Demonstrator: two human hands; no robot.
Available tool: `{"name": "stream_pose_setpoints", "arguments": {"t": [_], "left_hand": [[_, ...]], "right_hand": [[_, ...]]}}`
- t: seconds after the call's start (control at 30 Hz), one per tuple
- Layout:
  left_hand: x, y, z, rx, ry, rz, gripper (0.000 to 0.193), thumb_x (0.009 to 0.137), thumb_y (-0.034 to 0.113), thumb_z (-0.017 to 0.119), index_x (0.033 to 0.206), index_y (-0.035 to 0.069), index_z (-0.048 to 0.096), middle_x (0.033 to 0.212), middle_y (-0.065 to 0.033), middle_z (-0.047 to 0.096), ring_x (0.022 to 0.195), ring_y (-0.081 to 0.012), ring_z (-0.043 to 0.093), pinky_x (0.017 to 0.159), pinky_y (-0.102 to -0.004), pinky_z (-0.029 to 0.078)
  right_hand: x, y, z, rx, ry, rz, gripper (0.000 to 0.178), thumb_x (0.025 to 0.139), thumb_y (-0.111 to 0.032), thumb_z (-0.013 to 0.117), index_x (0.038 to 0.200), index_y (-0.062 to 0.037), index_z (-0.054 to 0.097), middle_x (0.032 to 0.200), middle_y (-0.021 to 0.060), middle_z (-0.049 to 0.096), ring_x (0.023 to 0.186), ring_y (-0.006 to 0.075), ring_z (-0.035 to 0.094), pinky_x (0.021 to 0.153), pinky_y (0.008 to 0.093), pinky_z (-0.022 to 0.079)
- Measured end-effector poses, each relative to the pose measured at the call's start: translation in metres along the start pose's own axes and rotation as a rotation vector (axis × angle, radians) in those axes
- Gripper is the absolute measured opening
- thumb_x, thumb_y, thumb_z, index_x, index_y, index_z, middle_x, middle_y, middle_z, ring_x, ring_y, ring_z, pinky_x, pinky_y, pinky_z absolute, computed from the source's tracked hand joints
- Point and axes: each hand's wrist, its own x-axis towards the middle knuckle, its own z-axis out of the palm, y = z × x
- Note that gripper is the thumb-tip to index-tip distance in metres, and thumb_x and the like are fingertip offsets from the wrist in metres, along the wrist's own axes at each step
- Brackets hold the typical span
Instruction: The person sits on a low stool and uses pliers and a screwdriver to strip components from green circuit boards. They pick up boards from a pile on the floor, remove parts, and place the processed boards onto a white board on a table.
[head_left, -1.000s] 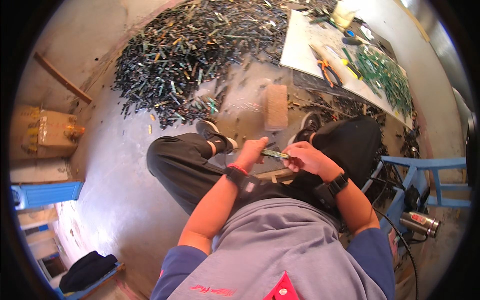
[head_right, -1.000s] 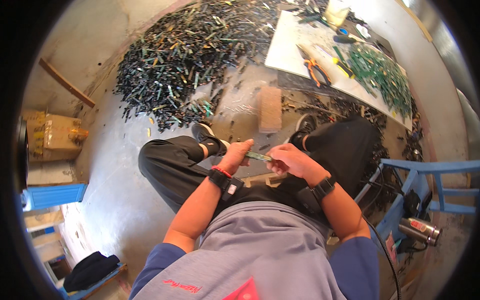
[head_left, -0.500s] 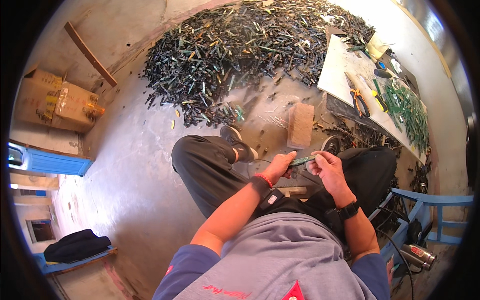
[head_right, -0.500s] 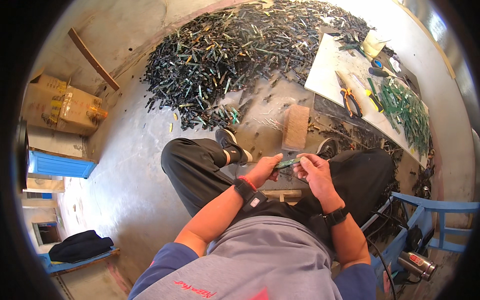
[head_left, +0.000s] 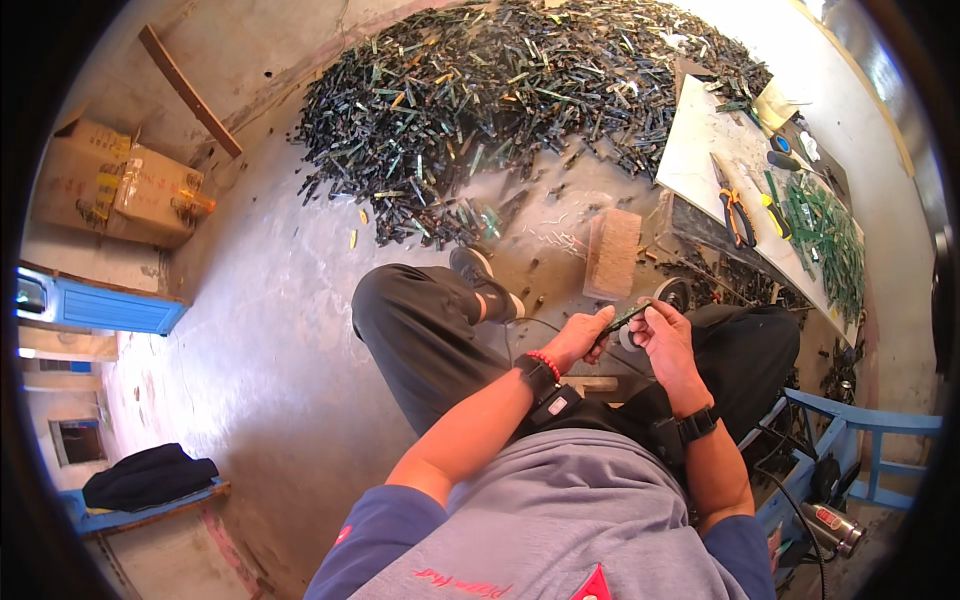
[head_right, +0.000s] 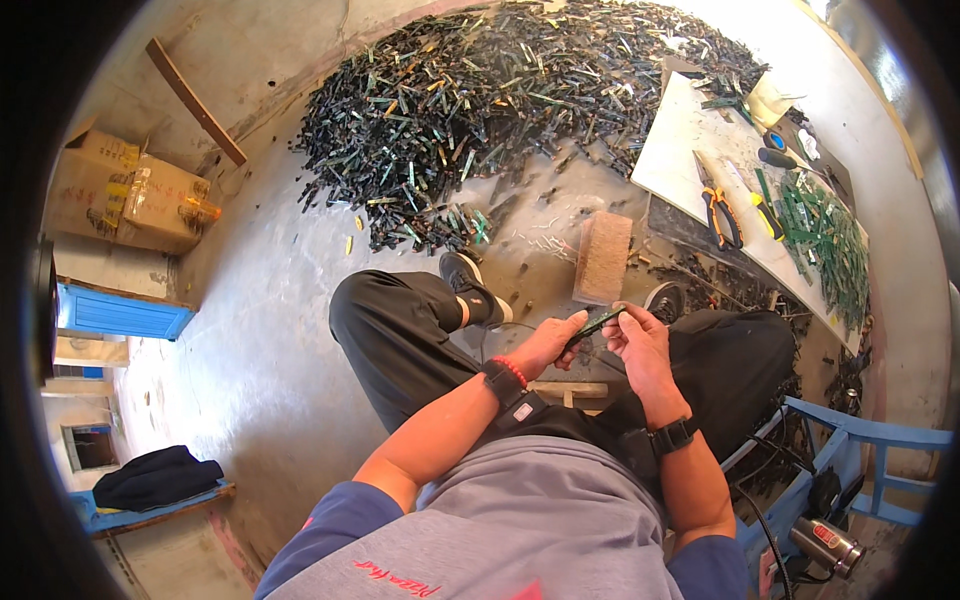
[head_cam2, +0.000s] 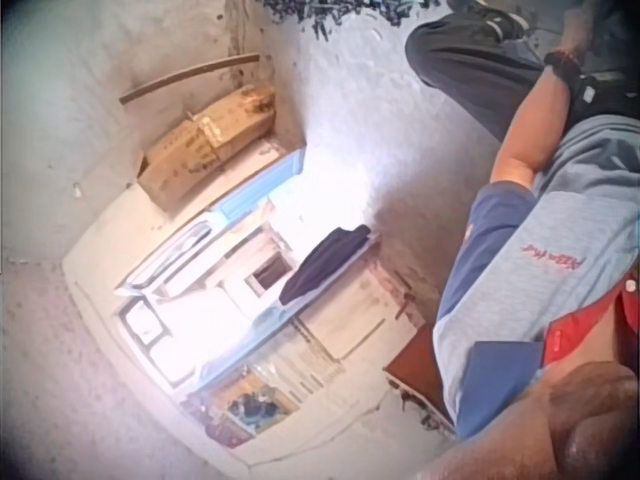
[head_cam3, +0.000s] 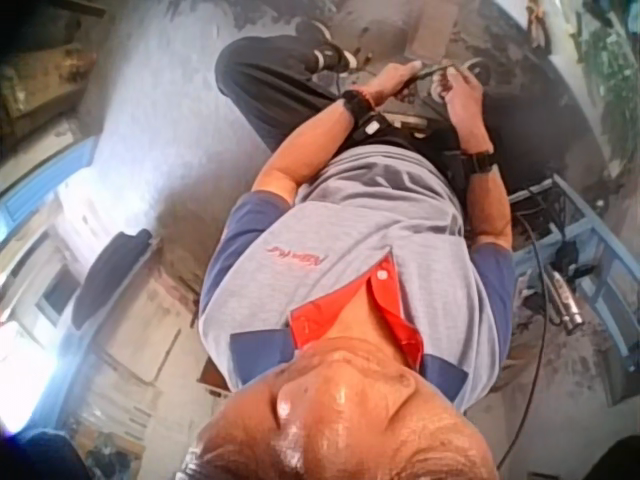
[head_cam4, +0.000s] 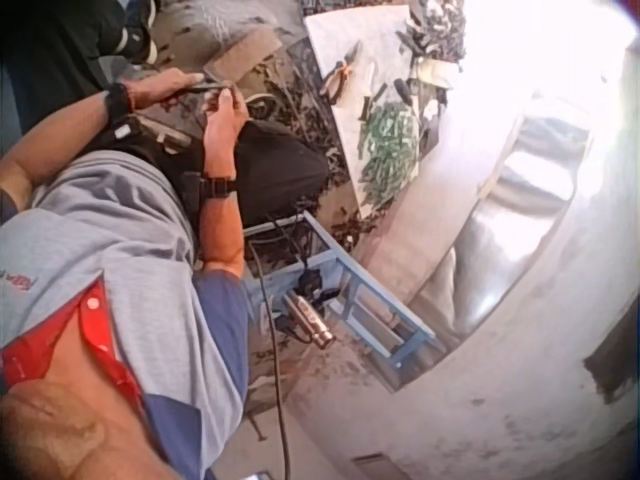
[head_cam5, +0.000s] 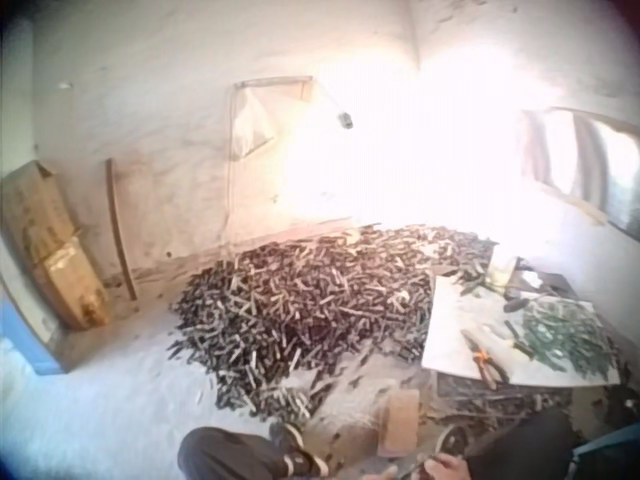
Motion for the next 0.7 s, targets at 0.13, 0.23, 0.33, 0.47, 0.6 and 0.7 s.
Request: {"name": "stream_pose_setpoints", "arguments": {"t": [0.13, 0.23, 0.33, 0.47, 0.6, 0.7], "left_hand": [[0.002, -0.003, 0.000, 0.025, -0.011, 0.004, 0.053, 0.094, 0.048, 0.046, 0.061, 0.007, 0.048, 0.054, -0.0018, 0.044, 0.044, -0.0122, 0.040, 0.042, -0.0268, 0.034], [0.005, -0.005, -0.001, 0.027, -0.001, 0.003, 0.054, 0.093, 0.050, 0.046, 0.061, 0.007, 0.049, 0.055, -0.0013, 0.044, 0.045, -0.0115, 0.041, 0.042, -0.0264, 0.034], [0.004, -0.003, 0.001, 0.064, 0.015, 0.003, 0.054, 0.092, 0.052, 0.047, 0.062, 0.007, 0.050, 0.055, -0.0015, 0.045, 0.044, -0.0116, 0.042, 0.042, -0.0265, 0.035], [0.003, -0.002, -0.001, 0.029, -0.006, 0.023, 0.054, 0.092, 0.051, 0.047, 0.063, 0.006, 0.052, 0.056, -0.0008, 0.046, 0.046, -0.0101, 0.042, 0.042, -0.0253, 0.036], [0.006, -0.003, -0.002, 0.003, 0.043, 0.053, 0.055, 0.093, 0.051, 0.047, 0.062, 0.006, 0.051, 0.054, -0.0006, 0.045, 0.045, -0.0101, 0.041, 0.042, -0.0256, 0.035], [0.008, -0.002, -0.003, 0.065, 0.085, 0.081, 0.056, 0.094, 0.050, 0.044, 0.059, 0.007, 0.051, 0.052, -0.0006, 0.045, 0.047, -0.0096, 0.042, 0.044, -0.0256, 0.035]], "right_hand": [[0.001, 0.002, -0.004, -0.058, 0.022, -0.007, 0.020, 0.093, -0.009, 0.050, 0.108, 0.0004, 0.059, 0.080, 0.0068, 0.063, 0.064, 0.0104, 0.059, 0.055, 0.0230, 0.047], [0.002, 0.003, -0.005, -0.103, 0.029, -0.020, 0.019, 0.093, -0.008, 0.049, 0.106, 0.0008, 0.060, 0.078, 0.0068, 0.063, 0.063, 0.0103, 0.059, 0.054, 0.0228, 0.046], [0.002, 0.002, 0.000, -0.144, 0.057, -0.064, 0.018, 0.091, -0.007, 0.048, 0.103, 0.0006, 0.060, 0.077, 0.0066, 0.063, 0.062, 0.0101, 0.058, 0.052, 0.0223, 0.045], [0.009, -0.004, -0.003, -0.125, 0.044, -0.004, 0.018, 0.090, -0.006, 0.048, 0.100, 0.0003, 0.061, 0.077, 0.0058, 0.063, 0.061, 0.0100, 0.058, 0.051, 0.0220, 0.044], [0.036, -0.007, -0.004, -0.530, 0.215, -0.081, 0.022, 0.087, -0.006, 0.047, 0.103, -0.0004, 0.061, 0.088, 0.0074, 0.063, 0.064, 0.0091, 0.056, 0.055, 0.0218, 0.045], [0.065, -0.016, 0.007, -0.735, 0.076, -0.190, 0.023, 0.084, -0.004, 0.049, 0.103, 0.0009, 0.062, 0.093, 0.0088, 0.063, 0.077, 0.0128, 0.059, 0.063, 0.0244, 0.046]]}}
